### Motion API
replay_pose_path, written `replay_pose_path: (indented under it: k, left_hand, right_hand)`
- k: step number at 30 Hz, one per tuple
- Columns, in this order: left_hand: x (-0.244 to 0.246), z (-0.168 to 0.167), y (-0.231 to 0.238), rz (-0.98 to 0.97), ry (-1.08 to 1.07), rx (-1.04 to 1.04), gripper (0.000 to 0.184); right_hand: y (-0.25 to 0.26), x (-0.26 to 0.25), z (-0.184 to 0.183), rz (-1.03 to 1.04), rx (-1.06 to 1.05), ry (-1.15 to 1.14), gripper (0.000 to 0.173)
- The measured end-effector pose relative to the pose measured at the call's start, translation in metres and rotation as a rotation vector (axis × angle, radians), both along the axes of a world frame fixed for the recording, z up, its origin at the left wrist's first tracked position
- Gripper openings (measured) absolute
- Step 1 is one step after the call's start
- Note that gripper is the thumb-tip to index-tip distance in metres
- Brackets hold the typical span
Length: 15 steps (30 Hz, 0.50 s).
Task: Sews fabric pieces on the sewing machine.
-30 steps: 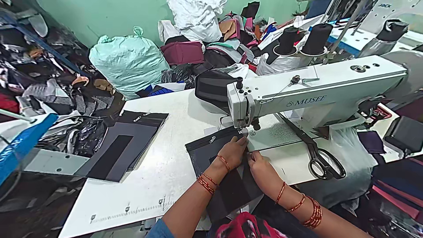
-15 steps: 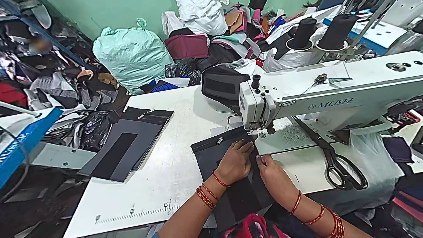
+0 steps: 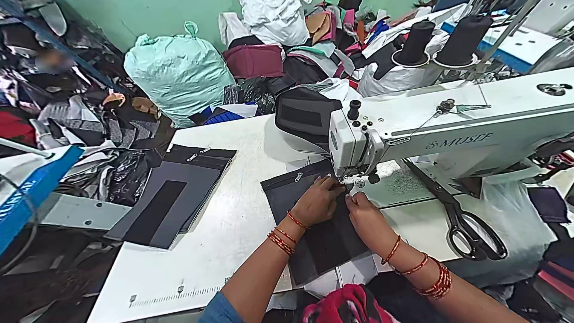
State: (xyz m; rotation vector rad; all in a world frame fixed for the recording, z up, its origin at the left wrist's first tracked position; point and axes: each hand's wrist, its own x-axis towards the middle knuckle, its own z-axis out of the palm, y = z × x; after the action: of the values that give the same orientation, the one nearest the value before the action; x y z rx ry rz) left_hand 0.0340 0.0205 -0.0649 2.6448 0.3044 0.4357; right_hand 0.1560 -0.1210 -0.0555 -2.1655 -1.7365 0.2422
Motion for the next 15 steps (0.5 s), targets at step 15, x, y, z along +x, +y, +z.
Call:
replay_pose_path:
  k: [15]
  left_hand:
    - [-0.001, 0.004, 0.023, -0.058, -0.016, -0.081, 0.032]
  right_hand:
    - [0.021, 0.004, 0.022, -0.009, -0.303, 0.13, 0.042]
